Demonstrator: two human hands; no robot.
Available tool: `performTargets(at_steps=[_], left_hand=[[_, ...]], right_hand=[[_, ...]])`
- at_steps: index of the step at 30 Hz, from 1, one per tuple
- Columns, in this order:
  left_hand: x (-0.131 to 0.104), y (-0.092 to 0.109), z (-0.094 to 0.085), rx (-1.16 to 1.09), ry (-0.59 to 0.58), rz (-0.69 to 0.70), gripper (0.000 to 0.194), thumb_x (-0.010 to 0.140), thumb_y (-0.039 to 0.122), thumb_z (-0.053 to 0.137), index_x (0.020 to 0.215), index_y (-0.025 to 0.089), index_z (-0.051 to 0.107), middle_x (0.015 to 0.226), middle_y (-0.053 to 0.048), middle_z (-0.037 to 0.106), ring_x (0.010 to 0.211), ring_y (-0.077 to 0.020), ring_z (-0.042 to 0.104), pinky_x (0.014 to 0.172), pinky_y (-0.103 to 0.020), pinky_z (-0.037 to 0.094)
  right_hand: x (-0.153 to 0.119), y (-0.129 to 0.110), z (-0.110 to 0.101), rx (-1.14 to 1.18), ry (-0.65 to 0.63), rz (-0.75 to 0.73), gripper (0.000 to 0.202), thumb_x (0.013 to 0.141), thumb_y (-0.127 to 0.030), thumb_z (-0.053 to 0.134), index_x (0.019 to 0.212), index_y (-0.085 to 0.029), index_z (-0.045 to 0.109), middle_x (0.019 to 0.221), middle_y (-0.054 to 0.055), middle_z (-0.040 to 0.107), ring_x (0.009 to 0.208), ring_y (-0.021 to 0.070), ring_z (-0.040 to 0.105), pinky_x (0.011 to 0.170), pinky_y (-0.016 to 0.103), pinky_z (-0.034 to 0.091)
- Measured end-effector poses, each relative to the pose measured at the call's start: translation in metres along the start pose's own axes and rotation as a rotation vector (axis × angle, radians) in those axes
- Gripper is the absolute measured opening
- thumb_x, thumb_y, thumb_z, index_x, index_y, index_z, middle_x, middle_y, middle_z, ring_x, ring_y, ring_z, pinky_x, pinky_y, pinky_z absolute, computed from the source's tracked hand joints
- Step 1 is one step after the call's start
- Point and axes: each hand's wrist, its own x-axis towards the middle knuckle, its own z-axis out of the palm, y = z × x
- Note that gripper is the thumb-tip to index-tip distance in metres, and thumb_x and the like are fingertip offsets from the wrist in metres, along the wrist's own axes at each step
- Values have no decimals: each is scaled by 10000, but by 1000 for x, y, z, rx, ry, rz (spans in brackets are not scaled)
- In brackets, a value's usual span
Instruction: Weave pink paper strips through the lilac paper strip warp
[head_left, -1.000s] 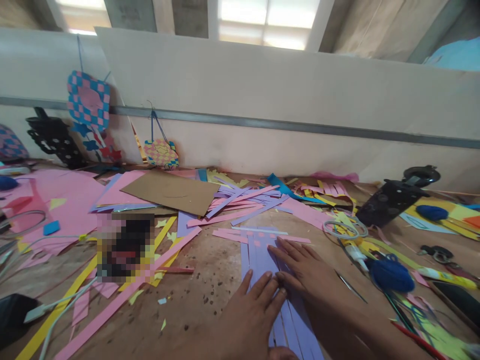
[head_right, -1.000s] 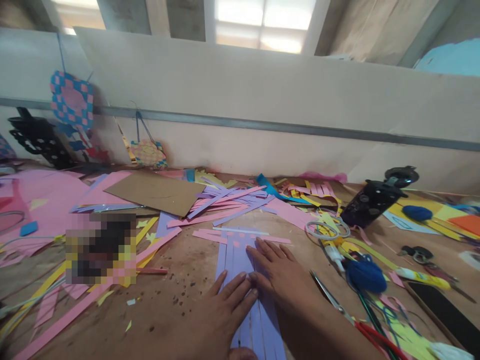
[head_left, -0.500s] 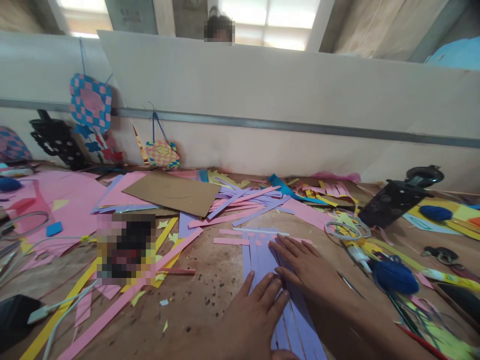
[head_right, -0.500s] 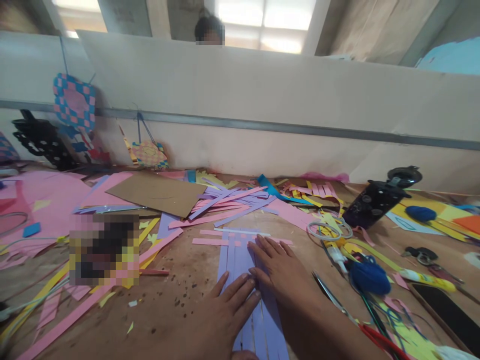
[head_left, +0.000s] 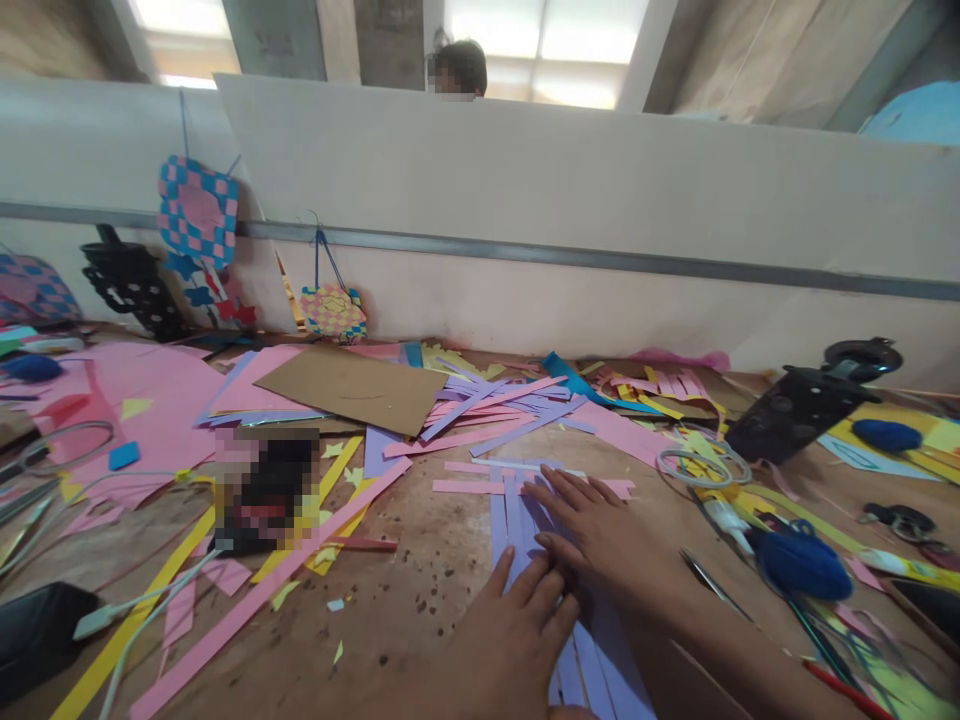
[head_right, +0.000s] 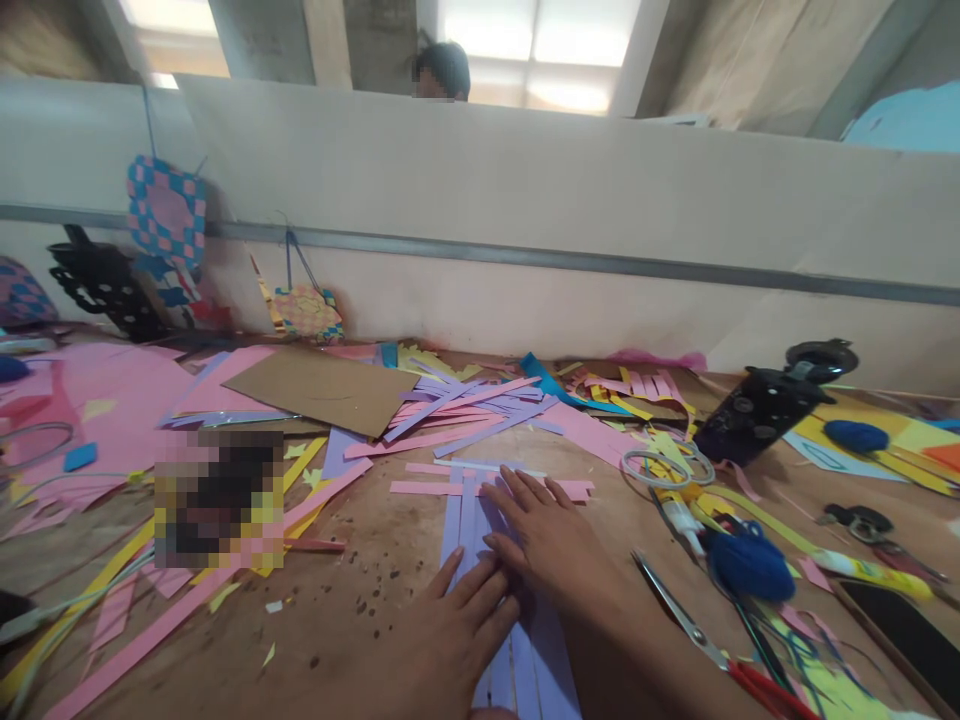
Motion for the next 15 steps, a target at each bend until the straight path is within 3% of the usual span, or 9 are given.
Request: performTargets(at_steps=[7,15], left_hand=[[-1,0,-5,-11,23,4,884,1006,799,325,1703,263,226,1705,-82,371,1595,-343,248,1294,-536,185],[-2,0,-3,-12,38,-5,833,1009,757,373,1692,292,261,1671,-70,435,1556,-369,328,1284,-537,206]], right_hand=[[11,-6,1,30,0,-8,578,1040,-438,526,1593,-272,483,1694,115,354,1563,335,334,1249,629,284],[5,-5,13,31,37,-44,586,1040,-460,538,1605,-324,462,1703,90,345,1554,352,351,1250,639,281]])
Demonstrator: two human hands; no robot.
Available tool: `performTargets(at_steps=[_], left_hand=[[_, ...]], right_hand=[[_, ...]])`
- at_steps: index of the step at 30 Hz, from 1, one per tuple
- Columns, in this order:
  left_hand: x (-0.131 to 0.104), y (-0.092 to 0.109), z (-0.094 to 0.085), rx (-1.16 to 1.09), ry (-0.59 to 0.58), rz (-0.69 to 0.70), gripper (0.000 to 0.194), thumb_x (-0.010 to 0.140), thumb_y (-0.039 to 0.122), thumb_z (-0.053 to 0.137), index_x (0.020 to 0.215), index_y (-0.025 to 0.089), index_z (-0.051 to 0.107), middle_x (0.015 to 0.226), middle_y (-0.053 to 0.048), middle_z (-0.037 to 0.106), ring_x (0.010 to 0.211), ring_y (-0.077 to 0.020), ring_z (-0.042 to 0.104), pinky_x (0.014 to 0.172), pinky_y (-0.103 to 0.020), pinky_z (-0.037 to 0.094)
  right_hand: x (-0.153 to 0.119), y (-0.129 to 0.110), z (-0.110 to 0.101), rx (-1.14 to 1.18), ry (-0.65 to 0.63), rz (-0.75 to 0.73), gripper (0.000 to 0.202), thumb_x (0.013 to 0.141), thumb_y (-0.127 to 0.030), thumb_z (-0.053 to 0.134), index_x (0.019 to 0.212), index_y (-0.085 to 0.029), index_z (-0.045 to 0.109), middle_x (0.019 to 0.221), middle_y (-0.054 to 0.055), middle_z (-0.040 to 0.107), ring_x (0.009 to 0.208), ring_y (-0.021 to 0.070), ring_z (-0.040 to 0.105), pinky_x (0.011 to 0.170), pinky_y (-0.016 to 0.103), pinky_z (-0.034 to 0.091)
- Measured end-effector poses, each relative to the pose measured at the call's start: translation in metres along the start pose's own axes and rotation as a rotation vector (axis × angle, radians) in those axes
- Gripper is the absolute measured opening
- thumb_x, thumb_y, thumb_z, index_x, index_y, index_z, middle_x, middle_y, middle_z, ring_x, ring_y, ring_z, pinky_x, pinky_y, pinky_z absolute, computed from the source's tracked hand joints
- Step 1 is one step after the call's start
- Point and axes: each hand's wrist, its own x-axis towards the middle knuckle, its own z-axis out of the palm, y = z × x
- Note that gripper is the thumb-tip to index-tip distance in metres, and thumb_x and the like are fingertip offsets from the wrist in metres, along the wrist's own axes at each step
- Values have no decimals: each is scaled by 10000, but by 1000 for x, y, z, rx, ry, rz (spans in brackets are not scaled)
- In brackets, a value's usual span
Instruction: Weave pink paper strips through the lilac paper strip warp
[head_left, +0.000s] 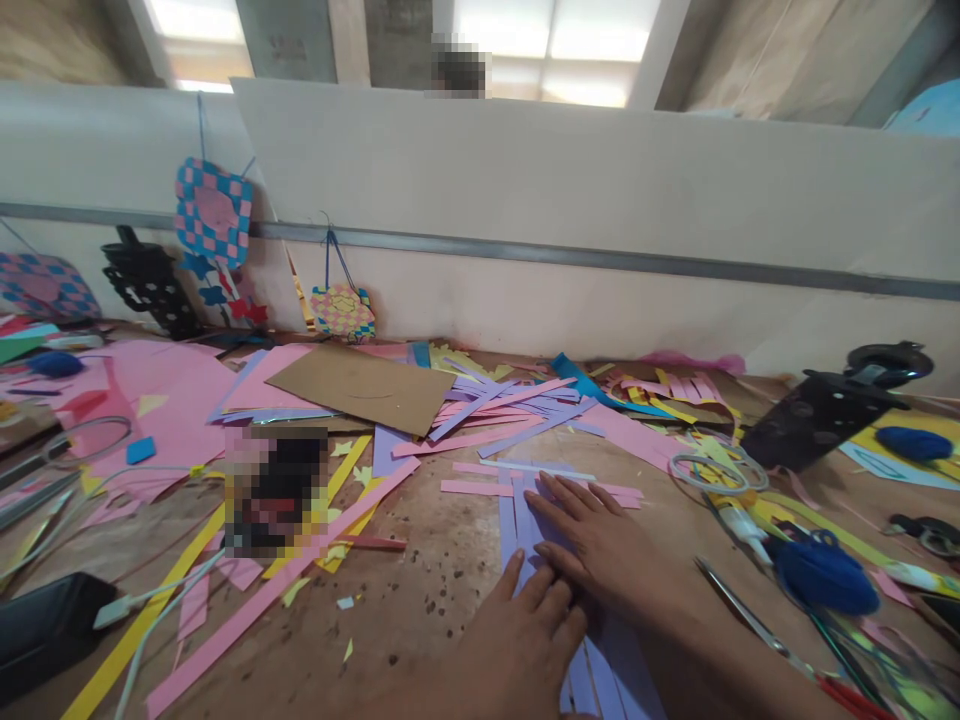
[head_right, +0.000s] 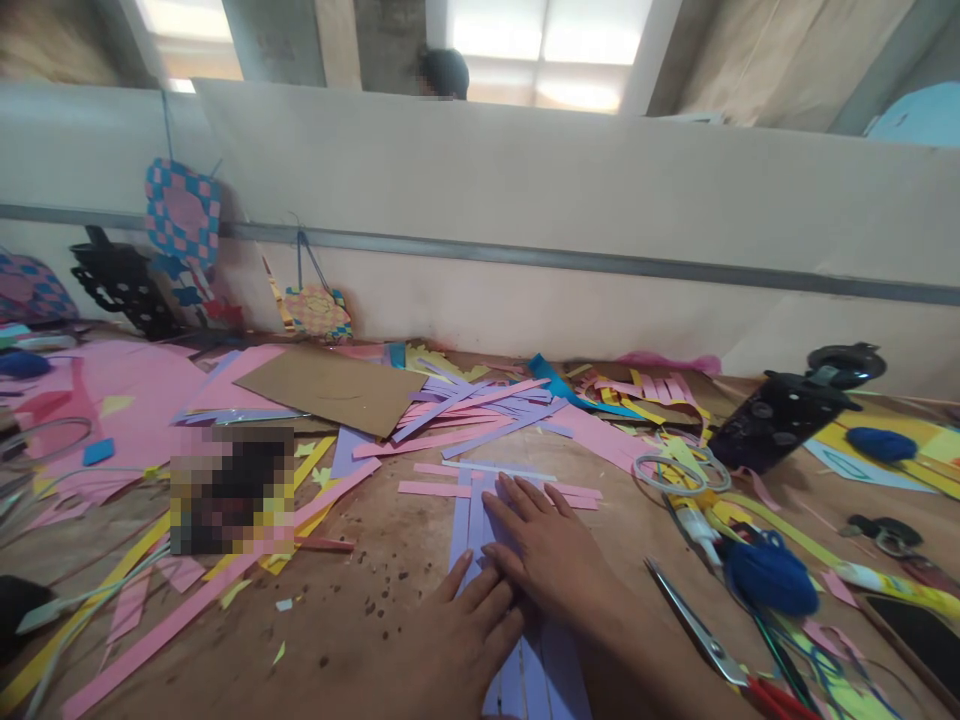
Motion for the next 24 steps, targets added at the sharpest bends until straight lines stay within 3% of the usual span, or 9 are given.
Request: performTargets(at_steps=[15,21,24], left_hand=[[2,0,6,52,6,1,862,988,803,358,1665,268,346,1666,-80,442,1576,-366,282,1293,-538,171],[5,-3,19,120,-10,0,917,1006,817,282,1562,117,487,1590,-183,517,1530,-369,371,1294,-535,150],[4,-3,20,150,-3,11,935,1004,826,267,1550,102,492,1594,-190,510,1543,-363,355,1297,-521,137]], right_hand=[[8,-7,10,-13,45,44,621,1045,-518,508,1606,-257,457,1691,123,369,1551,345,361,1243,652,280],[4,-6,11,-24,52,16,612,1043,-534,505,1596,-273,478,1687,109,376,1543,348,377,1241,644,297],[5,-9,6,-17,9,43,628,1046,-536,503,1598,-237,474,1694,111,359,1552,341,360,1252,631,285]])
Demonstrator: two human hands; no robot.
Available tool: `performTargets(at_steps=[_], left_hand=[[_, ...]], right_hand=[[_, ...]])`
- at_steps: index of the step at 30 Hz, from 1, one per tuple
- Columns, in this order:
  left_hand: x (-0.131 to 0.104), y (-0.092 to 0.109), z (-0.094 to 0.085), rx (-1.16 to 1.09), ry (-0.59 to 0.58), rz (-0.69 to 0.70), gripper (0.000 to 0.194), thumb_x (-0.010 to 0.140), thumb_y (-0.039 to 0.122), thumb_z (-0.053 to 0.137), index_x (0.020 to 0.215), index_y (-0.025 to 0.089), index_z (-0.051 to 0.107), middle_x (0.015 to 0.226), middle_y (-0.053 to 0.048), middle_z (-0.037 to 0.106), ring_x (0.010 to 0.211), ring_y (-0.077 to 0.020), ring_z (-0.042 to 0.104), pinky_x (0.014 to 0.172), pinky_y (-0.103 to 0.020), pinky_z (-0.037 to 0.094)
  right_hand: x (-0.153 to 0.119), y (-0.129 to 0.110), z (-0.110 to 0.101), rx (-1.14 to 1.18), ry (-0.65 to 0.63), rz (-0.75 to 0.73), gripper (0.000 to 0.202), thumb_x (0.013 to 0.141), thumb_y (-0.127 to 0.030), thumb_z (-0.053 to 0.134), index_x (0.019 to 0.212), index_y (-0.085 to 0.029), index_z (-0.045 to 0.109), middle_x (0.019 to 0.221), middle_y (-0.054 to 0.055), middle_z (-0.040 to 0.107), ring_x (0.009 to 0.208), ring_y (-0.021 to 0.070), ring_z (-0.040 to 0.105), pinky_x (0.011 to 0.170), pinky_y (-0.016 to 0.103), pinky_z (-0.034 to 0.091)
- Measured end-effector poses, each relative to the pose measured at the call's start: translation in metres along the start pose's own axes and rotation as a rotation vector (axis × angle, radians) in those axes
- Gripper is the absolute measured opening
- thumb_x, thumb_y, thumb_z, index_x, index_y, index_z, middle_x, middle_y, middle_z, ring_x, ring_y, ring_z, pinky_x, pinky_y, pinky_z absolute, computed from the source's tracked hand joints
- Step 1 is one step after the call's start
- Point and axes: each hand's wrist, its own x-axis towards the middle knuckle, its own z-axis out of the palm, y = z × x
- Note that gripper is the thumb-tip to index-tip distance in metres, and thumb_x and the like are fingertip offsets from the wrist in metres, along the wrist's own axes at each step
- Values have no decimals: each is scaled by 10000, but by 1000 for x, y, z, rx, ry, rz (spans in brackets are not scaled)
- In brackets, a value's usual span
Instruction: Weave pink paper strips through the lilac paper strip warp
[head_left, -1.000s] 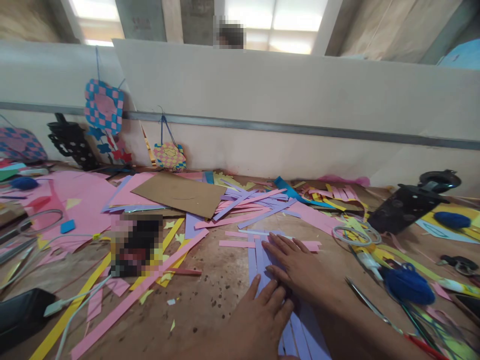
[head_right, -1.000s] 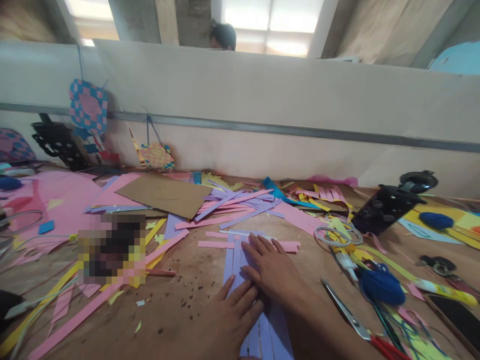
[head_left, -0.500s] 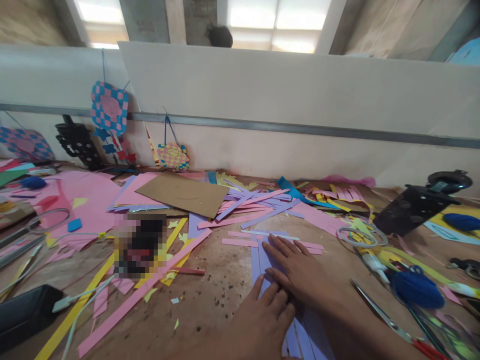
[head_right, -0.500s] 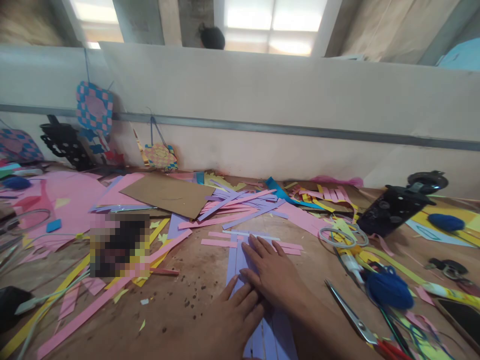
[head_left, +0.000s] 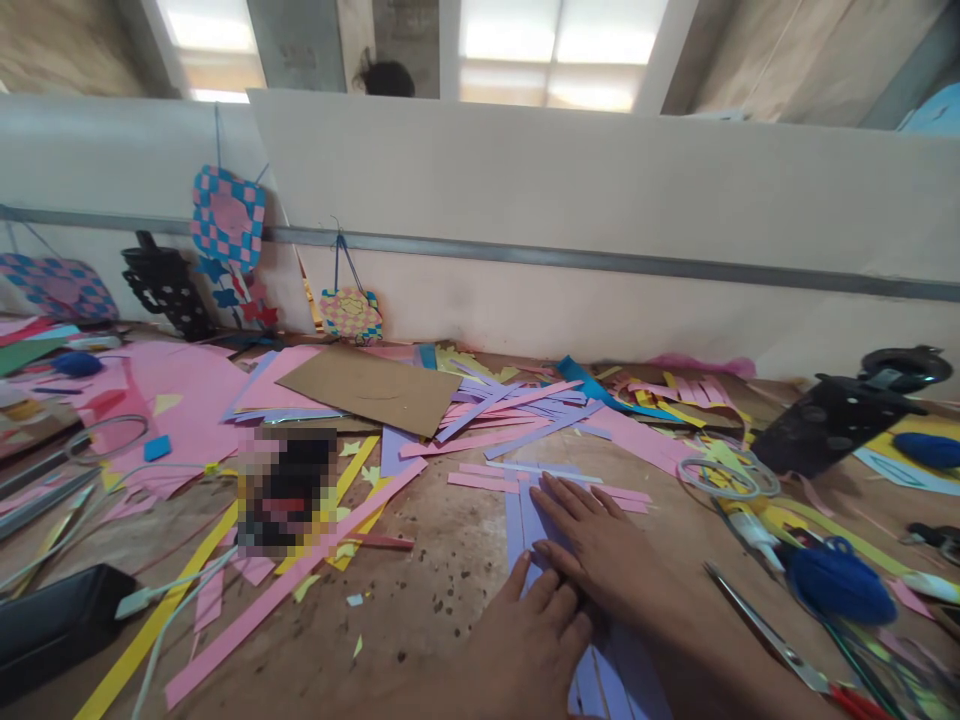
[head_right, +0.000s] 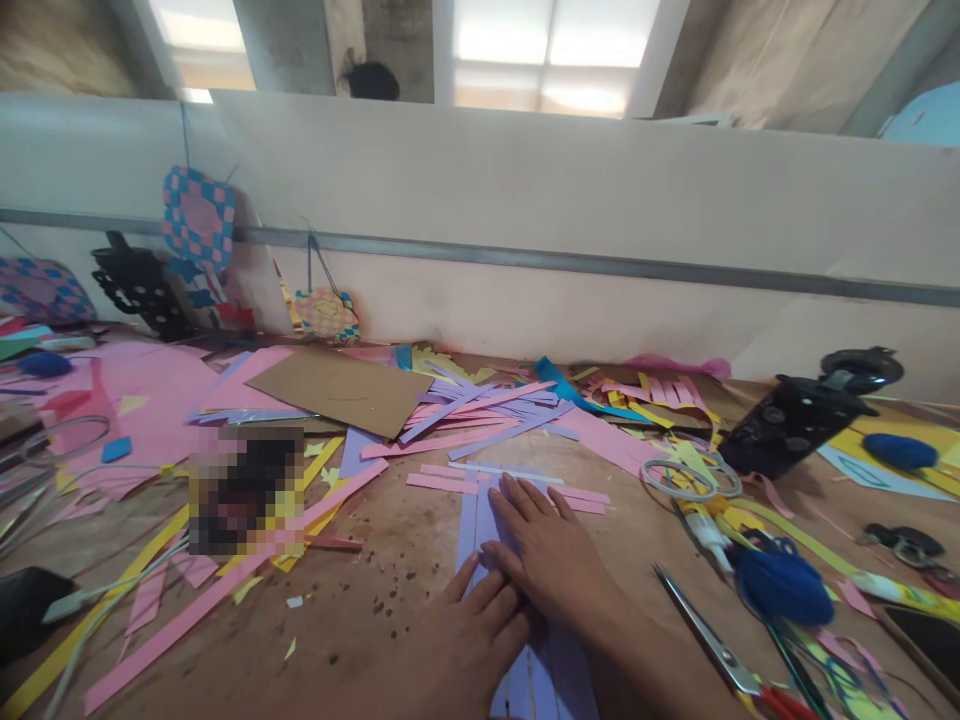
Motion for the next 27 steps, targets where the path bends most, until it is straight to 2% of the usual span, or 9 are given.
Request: performTargets(at_steps=[5,9,12,15,20,23,27], left_hand=[[-2,0,-4,6,3,8,916,1021,808,238,1566,110,471,1634,-176,463,1580,-342,294,1301,-514,133],[-2,0,-4,21,-8,14,918,1029,789,255,1577,80,455,1685,-189,368,1600,-372,227,1297,-539,150],[-1,-1,-4,14,-13,12,911,1019,800,276,1537,89,511,1660,-200,408,1580,-390,273,1298,-567,128],[0,-1,-5,-18,-10,15,927,1015,809,265,1558,90,480,1642,-195,441,1552,-380,340,1304,-572,104],[-1,0,-7,-99,-11,-2,939,1015,812,246,1602,98,409,1699,-189,328,1607,-347,226,1309,-566,96],[-3,0,-11,-164,-30,-1,914,1031,791,246,1656,128,306,1729,-167,240,1623,-323,169,1311,-575,81],[-4,1,-15,-190,-53,-2,903,1041,775,253,1675,132,257,1738,-167,186,1631,-314,115,1313,-581,56]], right_hand=[[2,-5,-8,6,-12,13,636,1033,-510,540,1605,-243,462,1693,115,356,1549,349,363,1254,640,274],[7,-11,-11,-3,-4,-32,640,1046,-493,525,1634,-268,407,1710,90,313,1569,321,326,1262,617,268],[13,-18,-14,3,-36,-51,613,1061,-485,501,1627,-264,418,1715,86,299,1579,303,304,1266,602,265],[15,-19,-18,18,-51,-37,615,1055,-485,521,1621,-262,430,1711,93,319,1580,306,304,1268,601,259],[-1,7,-21,36,-18,26,612,1057,-506,502,1624,-288,427,1705,105,342,1568,315,331,1261,611,267],[-14,26,-17,3,-44,74,619,1055,-547,490,1614,-283,450,1705,124,331,1557,336,348,1253,614,281],[-18,31,-11,-41,-64,62,610,1061,-535,487,1622,-304,428,1717,95,291,1578,306,302,1265,601,258]])
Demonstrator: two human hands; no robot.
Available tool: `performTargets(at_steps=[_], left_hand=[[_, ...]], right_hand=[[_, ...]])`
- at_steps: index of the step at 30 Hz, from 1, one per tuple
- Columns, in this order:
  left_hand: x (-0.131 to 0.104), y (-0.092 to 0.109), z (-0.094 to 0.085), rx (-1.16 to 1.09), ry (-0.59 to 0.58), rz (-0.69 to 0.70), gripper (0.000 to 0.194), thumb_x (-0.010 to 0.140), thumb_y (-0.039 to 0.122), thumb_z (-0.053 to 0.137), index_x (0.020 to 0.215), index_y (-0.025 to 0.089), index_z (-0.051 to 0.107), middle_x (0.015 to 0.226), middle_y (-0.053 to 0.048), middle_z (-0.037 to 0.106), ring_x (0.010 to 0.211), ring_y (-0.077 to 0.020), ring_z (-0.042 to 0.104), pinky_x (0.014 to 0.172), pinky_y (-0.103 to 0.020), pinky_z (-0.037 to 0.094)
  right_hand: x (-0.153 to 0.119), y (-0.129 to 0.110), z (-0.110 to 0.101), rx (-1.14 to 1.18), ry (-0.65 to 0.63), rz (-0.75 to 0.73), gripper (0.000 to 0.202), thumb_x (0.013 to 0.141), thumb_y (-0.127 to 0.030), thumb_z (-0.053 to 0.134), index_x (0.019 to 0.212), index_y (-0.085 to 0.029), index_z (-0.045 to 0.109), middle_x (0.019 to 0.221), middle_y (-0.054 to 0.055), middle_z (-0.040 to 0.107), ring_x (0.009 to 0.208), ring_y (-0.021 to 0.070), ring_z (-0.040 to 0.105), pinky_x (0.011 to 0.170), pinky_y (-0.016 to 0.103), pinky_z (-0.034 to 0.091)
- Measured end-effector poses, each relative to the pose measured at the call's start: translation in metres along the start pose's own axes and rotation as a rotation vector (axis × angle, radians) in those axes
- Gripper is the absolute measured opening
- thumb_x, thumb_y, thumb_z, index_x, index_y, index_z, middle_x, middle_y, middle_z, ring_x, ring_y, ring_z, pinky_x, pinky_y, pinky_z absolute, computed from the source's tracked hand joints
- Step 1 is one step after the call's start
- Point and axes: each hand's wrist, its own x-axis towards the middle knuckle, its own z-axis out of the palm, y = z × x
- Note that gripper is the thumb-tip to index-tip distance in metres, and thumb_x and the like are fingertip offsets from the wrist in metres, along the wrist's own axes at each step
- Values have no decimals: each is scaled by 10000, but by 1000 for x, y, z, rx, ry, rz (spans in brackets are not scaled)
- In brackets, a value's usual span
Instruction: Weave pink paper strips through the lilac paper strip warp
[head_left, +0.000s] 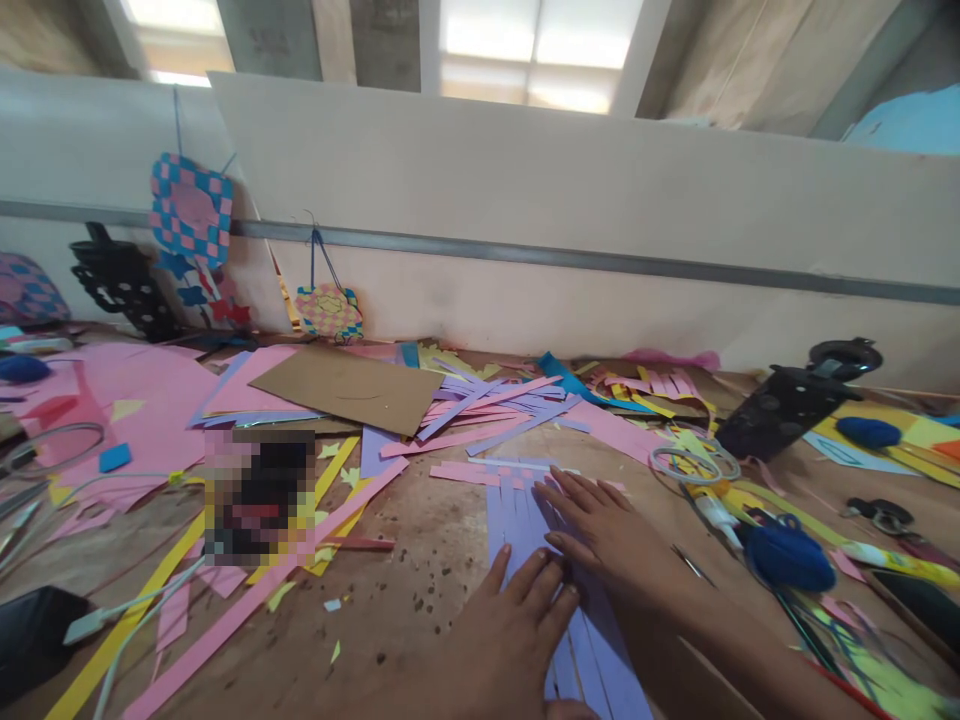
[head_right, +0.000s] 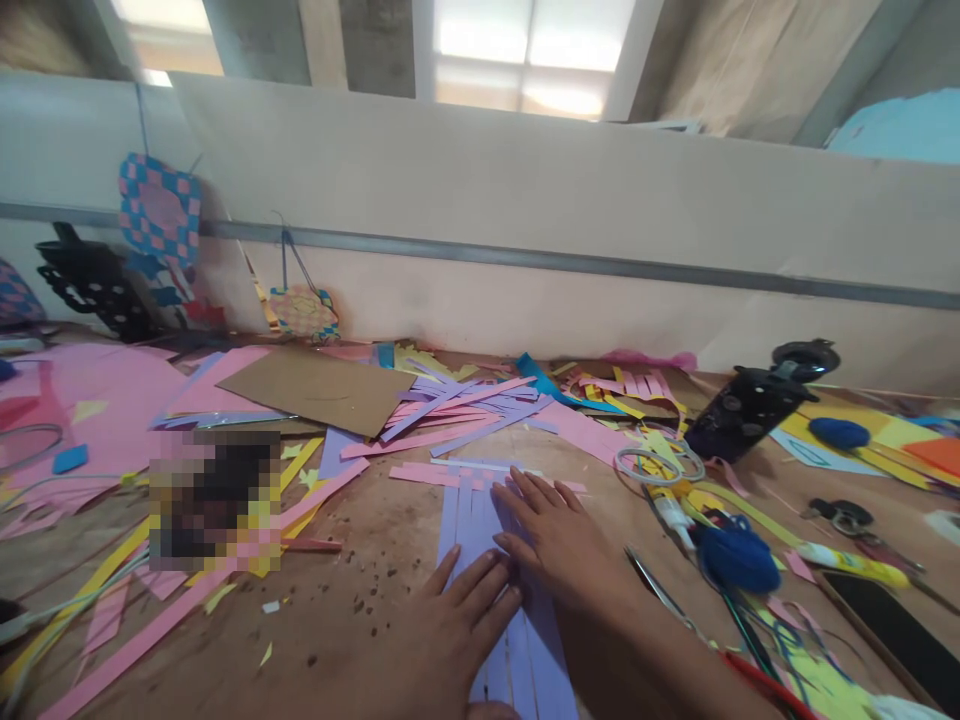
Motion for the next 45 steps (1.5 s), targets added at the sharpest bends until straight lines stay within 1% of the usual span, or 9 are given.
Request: performTargets(at_steps=[6,12,15,21,26,30,35,40,45], left_hand=[[2,-4,7,50,-1,-4,901,1039,779,254,1675,140,269,1732,-168,189,1628,-329,120,1309,-584,74],[3,-7,14,63,14,8,902,1040,777,246,1684,145,240,1728,-158,191,1625,-327,142,1309,-585,80],[3,-7,13,81,18,8,933,1022,795,284,1693,152,201,1726,-157,199,1624,-326,146,1310,-590,104],[2,-5,5,24,-24,3,909,1032,778,312,1694,167,195,1732,-143,159,1625,-326,130,1309,-609,89],[2,1,-8,0,-60,-30,948,998,821,331,1697,197,181,1737,-117,143,1624,-328,123,1310,-616,99],[2,7,-23,-65,-85,-57,938,998,832,257,1690,200,213,1735,-111,137,1624,-313,126,1307,-614,105],[11,18,-35,-68,-96,-12,951,1005,827,232,1685,161,223,1734,-131,96,1627,-325,77,1303,-626,42],[27,27,-42,-65,-96,15,936,1020,805,215,1686,148,197,1738,-134,122,1626,-312,101,1306,-619,85],[29,23,-39,-25,-117,27,906,1023,797,242,1690,186,195,1735,-122,166,1619,-320,160,1302,-616,144]], right_hand=[[8,-9,2,14,32,-26,603,1064,-504,475,1624,-285,425,1704,87,330,1578,309,303,1262,599,275],[3,0,18,-22,109,0,584,1034,-466,529,1590,-293,485,1687,87,367,1537,340,388,1239,602,326],[3,1,21,-31,93,5,596,1031,-462,530,1598,-286,474,1685,83,369,1536,343,388,1232,606,337],[0,2,8,-27,62,13,604,1044,-498,507,1611,-300,448,1693,75,357,1550,313,368,1245,583,323],[-21,23,-4,-46,48,37,560,1064,-458,459,1588,-260,490,1685,98,370,1552,314,365,1233,591,341],[-33,36,-2,-93,81,-8,537,1061,-399,464,1566,-223,523,1668,125,395,1531,327,401,1219,579,371],[-33,34,3,-40,101,-46,559,1072,-414,468,1594,-214,477,1671,124,399,1532,314,403,1225,553,379],[-31,35,10,12,114,-120,561,1088,-371,408,1629,-221,408,1689,110,354,1556,281,358,1249,565,339],[-36,32,1,27,49,-123,565,1065,-301,378,1616,-186,429,1684,126,352,1557,295,352,1235,597,354]])
